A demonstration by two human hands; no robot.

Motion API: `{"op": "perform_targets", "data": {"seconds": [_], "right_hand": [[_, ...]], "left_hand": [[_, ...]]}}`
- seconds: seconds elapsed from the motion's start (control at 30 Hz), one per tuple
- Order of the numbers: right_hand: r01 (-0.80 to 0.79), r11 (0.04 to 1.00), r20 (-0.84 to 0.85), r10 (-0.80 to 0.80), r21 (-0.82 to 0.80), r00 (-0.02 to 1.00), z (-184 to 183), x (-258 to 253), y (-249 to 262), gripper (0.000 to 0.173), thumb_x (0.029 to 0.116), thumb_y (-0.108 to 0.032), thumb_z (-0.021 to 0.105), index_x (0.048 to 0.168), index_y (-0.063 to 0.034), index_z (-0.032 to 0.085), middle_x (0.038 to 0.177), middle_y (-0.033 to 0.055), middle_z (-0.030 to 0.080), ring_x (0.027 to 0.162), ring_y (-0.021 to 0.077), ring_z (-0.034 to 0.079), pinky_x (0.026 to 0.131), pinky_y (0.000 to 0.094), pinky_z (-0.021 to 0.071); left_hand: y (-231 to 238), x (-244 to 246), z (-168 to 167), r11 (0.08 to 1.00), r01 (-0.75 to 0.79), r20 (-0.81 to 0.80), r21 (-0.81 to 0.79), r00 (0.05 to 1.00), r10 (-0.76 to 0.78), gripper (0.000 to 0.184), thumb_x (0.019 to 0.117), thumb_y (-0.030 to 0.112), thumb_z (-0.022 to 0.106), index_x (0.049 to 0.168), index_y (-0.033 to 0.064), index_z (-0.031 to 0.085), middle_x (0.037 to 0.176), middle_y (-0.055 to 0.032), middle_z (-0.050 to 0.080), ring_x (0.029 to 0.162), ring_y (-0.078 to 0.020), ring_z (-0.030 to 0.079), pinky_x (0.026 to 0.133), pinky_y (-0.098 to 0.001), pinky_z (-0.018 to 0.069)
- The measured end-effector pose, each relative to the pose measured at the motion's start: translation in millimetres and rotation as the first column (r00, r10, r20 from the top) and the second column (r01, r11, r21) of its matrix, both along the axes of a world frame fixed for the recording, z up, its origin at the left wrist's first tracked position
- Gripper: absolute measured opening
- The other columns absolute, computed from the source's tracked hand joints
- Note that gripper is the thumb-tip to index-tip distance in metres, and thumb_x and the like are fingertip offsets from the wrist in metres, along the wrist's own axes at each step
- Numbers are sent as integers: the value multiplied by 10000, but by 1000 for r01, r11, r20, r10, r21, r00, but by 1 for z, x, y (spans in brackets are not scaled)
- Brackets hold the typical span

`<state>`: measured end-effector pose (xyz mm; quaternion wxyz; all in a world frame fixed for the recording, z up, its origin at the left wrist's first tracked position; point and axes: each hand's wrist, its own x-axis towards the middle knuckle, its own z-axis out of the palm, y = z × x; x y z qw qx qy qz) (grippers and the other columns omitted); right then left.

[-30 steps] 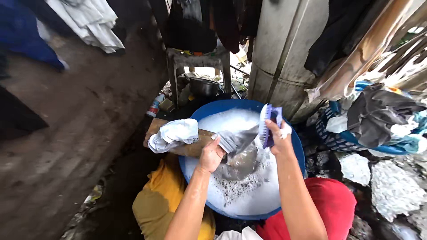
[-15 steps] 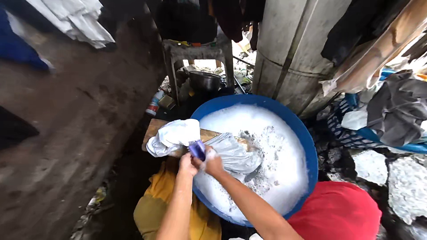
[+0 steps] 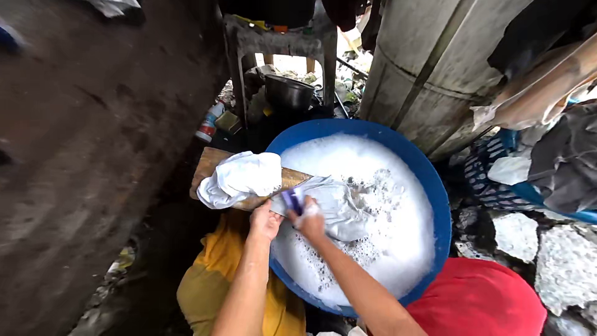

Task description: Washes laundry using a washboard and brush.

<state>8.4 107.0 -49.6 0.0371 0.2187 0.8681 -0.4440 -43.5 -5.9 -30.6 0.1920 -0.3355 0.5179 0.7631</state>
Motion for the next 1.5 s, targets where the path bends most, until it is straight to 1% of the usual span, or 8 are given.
{"op": "perform_targets", "data": {"seconds": [0.2, 0.43, 0.63, 0.83, 0.93, 1.13, 1.27, 1.5], "right_hand": [[413, 897, 99, -431, 158, 897, -39, 15, 97, 673, 944, -320, 743, 1432, 58, 475, 1326, 305, 614, 1233, 453, 613, 1034, 611, 484], [-27, 1000, -28, 27, 1, 999, 2, 11, -18, 567, 915, -343, 767, 1315, 31, 619, 1287, 268, 646, 1223, 405, 623, 1034, 564, 500], [407, 897, 91, -426, 173, 900, -39, 13, 94, 670, 943, -327, 744, 1432, 48, 482, 1310, 305, 623, 1213, 464, 623, 1012, 624, 494], [-36, 998, -70, 32, -53, 997, 16, -15, -35, 583, 887, -331, 801, 1314, 14, 606, 1253, 252, 658, 1154, 399, 656, 967, 584, 530], [98, 994, -26, -96, 57, 995, -15, -19, 35, 611, 923, -358, 764, 1362, 22, 574, 1287, 298, 630, 1165, 468, 636, 941, 660, 513], [408, 908, 12, -411, 98, 912, -15, -30, 84, 657, 952, -332, 730, 1433, 44, 486, 1274, 303, 647, 1157, 469, 653, 955, 648, 519], [-7, 998, -96, 2, -57, 995, 20, -24, -22, 559, 909, -335, 770, 1305, 29, 618, 1264, 248, 661, 1186, 379, 648, 996, 548, 522], [257, 949, 213, -294, 185, 932, -26, 16, 143, 671, 940, -368, 730, 1448, 5, 501, 1370, 273, 604, 1284, 428, 589, 1062, 607, 466]], "left_hand": [[3, -3, -4, 997, -32, 22, 64, 999, 31, 420, 1110, 269, 413, 1458, 36, 391, 1311, -167, 568, 1090, -218, 618, 920, -359, 521], [-1, -1, -2, 998, 38, 18, -58, 999, -37, 363, 1103, 286, 415, 1336, 18, 491, 1137, -144, 599, 953, -209, 607, 825, -379, 520], [0, -5, -5, 999, 47, 33, 16, 998, -47, 452, 1110, 304, 416, 1468, 30, 390, 1321, -172, 573, 1097, -217, 624, 933, -357, 523], [1, -3, -7, 997, -32, 38, -67, 999, 34, 248, 1075, 269, 410, 1087, 60, 542, 849, -77, 569, 674, -157, 560, 590, -315, 488], [-1, -7, -4, 999, 28, 19, 38, 999, -29, 415, 1120, 277, 383, 1444, 19, 412, 1284, -172, 586, 1056, -230, 638, 899, -368, 539], [2, -9, -9, 998, 55, 1, 5, 998, -55, 439, 1117, 290, 392, 1465, 22, 397, 1359, -180, 554, 1117, -232, 622, 933, -368, 528], [6, -4, -10, 997, 12, -16, -77, 1000, -14, 227, 1072, 233, 404, 1103, 55, 541, 894, -83, 588, 740, -168, 584, 657, -348, 513], [12, -4, -7, 997, 46, -22, -55, 999, -47, 440, 1117, 310, 373, 1458, 33, 395, 1342, -175, 559, 1102, -224, 621, 907, -364, 531]]}}
